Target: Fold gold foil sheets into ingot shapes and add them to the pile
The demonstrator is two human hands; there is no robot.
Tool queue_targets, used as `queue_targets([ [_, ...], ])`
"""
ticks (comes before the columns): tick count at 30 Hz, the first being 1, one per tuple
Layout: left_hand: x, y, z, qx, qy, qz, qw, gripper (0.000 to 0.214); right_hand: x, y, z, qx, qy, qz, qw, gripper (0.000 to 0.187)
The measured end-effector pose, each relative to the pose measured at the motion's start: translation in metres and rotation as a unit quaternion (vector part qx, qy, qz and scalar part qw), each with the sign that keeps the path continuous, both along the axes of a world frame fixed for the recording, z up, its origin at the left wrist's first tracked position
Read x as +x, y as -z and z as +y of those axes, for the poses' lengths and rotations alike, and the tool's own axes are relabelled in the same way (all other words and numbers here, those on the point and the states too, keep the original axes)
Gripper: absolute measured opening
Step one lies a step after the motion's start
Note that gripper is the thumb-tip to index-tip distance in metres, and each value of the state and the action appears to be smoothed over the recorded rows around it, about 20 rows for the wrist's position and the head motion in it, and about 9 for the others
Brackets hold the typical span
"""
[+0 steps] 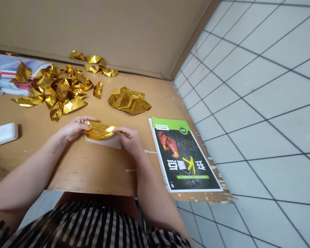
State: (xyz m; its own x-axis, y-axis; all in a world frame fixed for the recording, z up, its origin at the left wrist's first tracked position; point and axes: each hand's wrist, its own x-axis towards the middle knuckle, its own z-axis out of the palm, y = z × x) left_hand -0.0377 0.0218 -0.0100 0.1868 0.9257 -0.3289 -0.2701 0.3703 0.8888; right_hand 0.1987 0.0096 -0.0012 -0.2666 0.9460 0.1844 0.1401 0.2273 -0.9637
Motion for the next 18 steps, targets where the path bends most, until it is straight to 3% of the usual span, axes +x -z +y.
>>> queue_targets([
  [5,0.002,-0.002,-0.003,0.036,-0.018,0.001,0.999,0.033,0.005,-0.003,0.005,-0.103,-0.031,0.079,0.991,0.018],
  [10,0.004,-0.007,-0.006,0.036,0.03,0.022,0.999,0.032,0.006,-0.005,0.008,-0.192,-0.04,0.116,0.974,0.048],
  [13,0.007,-0.007,-0.008,0.051,0.081,0.048,0.994,0.03,0.001,-0.001,0.006,-0.196,-0.043,0.062,0.978,0.042],
  [18,0.017,-0.007,-0.012,0.108,0.126,0.076,0.983,0.029,-0.009,0.003,0.0,-0.161,-0.135,-0.039,0.977,0.033],
])
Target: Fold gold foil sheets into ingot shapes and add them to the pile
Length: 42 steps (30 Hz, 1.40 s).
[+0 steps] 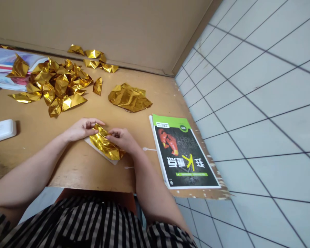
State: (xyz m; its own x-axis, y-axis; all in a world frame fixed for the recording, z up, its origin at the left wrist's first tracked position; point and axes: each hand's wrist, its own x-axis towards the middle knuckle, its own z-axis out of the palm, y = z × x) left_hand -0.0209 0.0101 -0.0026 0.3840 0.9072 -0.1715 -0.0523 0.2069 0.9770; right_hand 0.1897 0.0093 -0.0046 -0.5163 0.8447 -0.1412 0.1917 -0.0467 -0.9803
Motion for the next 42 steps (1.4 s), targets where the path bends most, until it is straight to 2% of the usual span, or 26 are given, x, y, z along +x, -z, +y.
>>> queue_targets([
  [4,0.006,0.002,-0.001,0.016,-0.051,-0.022,0.998,0.036,-0.003,-0.001,-0.002,0.023,-0.027,-0.017,0.999,0.037],
  [6,0.008,0.005,-0.001,0.012,-0.098,-0.039,0.994,0.043,-0.005,0.0,-0.002,0.01,0.014,0.002,1.0,0.035],
  [8,0.01,0.008,0.0,-0.005,-0.136,-0.058,0.989,0.049,-0.007,0.003,-0.002,-0.005,0.083,0.033,0.996,0.032],
  [12,0.016,0.012,0.001,-0.037,-0.176,-0.105,0.978,0.063,-0.013,0.011,-0.002,-0.023,0.172,0.091,0.981,0.035],
  [14,0.019,0.013,0.001,-0.042,-0.156,-0.117,0.98,0.062,-0.015,0.012,-0.002,-0.021,0.192,0.109,0.975,0.036],
  [19,0.02,0.012,-0.001,-0.082,-0.047,-0.073,0.993,0.041,-0.018,0.013,-0.001,-0.016,0.247,0.146,0.958,0.04],
  [22,0.021,0.012,-0.003,-0.087,-0.008,-0.069,0.994,0.034,-0.018,0.011,0.0,-0.026,0.25,0.161,0.954,0.043],
  [30,0.016,0.005,-0.004,-0.04,-0.038,-0.061,0.997,0.028,-0.012,0.007,0.004,-0.045,0.202,0.146,0.967,0.047],
  [36,0.012,-0.001,-0.008,-0.027,0.016,0.023,0.999,0.023,-0.009,0.006,0.008,-0.047,0.204,0.193,0.959,0.049],
  [42,0.011,-0.007,-0.013,-0.027,0.061,0.06,0.996,0.023,-0.005,0.006,0.008,-0.07,0.176,0.209,0.959,0.049],
])
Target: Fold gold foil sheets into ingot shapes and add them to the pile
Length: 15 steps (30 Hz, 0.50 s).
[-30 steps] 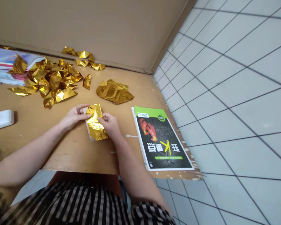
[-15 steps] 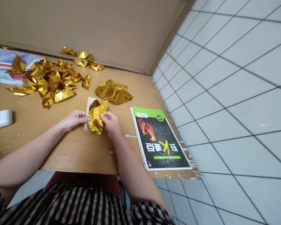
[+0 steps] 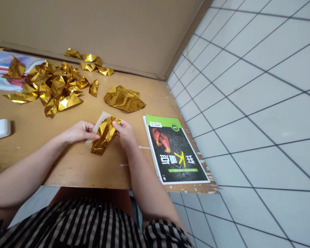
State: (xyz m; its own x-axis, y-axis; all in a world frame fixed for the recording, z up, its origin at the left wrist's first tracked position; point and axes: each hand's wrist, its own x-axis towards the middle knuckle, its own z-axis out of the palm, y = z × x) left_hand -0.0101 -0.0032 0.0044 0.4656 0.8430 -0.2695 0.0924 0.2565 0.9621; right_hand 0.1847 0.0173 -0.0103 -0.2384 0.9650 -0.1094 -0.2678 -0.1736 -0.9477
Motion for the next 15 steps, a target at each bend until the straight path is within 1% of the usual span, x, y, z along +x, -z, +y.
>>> queue_targets([
  [3,-0.0008,-0.0031,-0.0017,-0.015,0.017,-0.005,1.0,0.025,0.0007,0.001,0.0002,-0.001,-0.003,0.012,1.0,0.049],
  [5,-0.0012,-0.0037,-0.0023,-0.028,0.012,-0.027,0.999,0.026,0.0011,0.0015,0.0005,-0.003,-0.001,0.023,1.0,0.048],
  [7,-0.0016,-0.0026,-0.0021,-0.035,-0.008,-0.055,0.998,0.028,0.0019,0.0013,0.0008,-0.007,-0.001,0.034,0.999,0.048],
  [10,-0.0025,0.0002,-0.0006,-0.045,-0.049,-0.093,0.993,0.037,0.0037,-0.0001,0.001,-0.011,-0.009,0.04,0.999,0.048],
  [13,-0.0038,0.0016,0.0007,-0.071,-0.079,-0.107,0.989,0.049,0.0051,-0.0009,0.0008,-0.007,-0.016,0.031,0.999,0.045],
  [15,-0.0045,0.0019,0.0012,-0.075,-0.085,-0.111,0.987,0.05,0.0051,-0.0006,0.0006,-0.004,-0.012,0.028,1.0,0.044],
])
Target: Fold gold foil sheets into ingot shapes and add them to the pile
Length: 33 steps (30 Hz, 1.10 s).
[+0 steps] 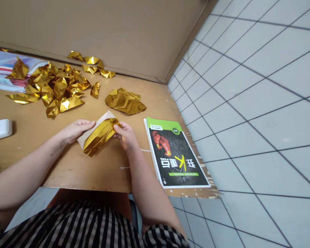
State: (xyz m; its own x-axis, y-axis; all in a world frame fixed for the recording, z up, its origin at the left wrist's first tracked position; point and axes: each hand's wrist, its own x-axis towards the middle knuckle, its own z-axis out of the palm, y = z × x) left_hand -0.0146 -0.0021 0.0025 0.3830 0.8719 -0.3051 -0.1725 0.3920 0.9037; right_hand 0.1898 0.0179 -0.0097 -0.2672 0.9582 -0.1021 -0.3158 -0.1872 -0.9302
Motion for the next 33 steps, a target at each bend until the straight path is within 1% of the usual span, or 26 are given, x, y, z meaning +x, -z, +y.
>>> queue_targets([
  [5,0.0,0.0037,0.0022,0.055,0.002,-0.026,0.998,0.042,-0.0021,0.0002,0.0008,0.007,0.01,-0.004,1.0,0.047],
  [7,0.0004,0.006,0.004,0.085,-0.022,-0.033,0.996,0.046,-0.0026,-0.0006,0.0013,0.008,0.021,-0.008,1.0,0.049],
  [10,0.0006,0.007,0.0059,0.136,-0.082,-0.035,0.987,0.047,-0.0027,-0.0017,0.0018,0.016,0.049,-0.014,0.999,0.048],
  [12,0.0006,0.0052,0.0056,0.167,-0.106,-0.019,0.98,0.041,-0.0028,-0.002,0.0017,0.027,0.063,-0.018,0.998,0.047],
  [15,0.0012,0.0007,0.0033,0.201,-0.111,0.04,0.972,0.032,-0.0034,-0.0012,0.0016,0.036,0.084,-0.02,0.996,0.047],
  [17,0.0021,-0.0013,0.0017,0.221,-0.12,0.071,0.965,0.032,-0.004,-0.0003,0.0019,0.036,0.096,-0.023,0.994,0.048],
  [20,0.0028,-0.0012,0.0007,0.249,-0.146,0.079,0.954,0.037,-0.0044,0.0009,0.0028,0.042,0.108,-0.034,0.993,0.049],
  [22,0.0019,0.0002,0.001,0.255,-0.145,0.091,0.952,0.038,-0.0043,0.0014,0.0034,0.048,0.114,-0.043,0.991,0.048],
  [25,-0.0006,0.0031,0.0022,0.24,-0.106,0.135,0.955,0.033,-0.004,0.0024,0.0039,0.055,0.122,-0.058,0.989,0.045],
  [27,-0.0018,0.0048,0.0035,0.231,-0.09,0.166,0.954,0.029,-0.0041,0.003,0.0038,0.058,0.127,-0.067,0.988,0.044],
  [30,-0.0024,0.0061,0.0056,0.221,-0.096,0.191,0.952,0.026,-0.004,0.0028,0.0031,0.057,0.129,-0.076,0.987,0.043],
  [33,-0.0033,0.0053,0.0075,0.207,-0.102,0.188,0.955,0.027,-0.0028,0.001,0.002,0.056,0.117,-0.088,0.988,0.041],
])
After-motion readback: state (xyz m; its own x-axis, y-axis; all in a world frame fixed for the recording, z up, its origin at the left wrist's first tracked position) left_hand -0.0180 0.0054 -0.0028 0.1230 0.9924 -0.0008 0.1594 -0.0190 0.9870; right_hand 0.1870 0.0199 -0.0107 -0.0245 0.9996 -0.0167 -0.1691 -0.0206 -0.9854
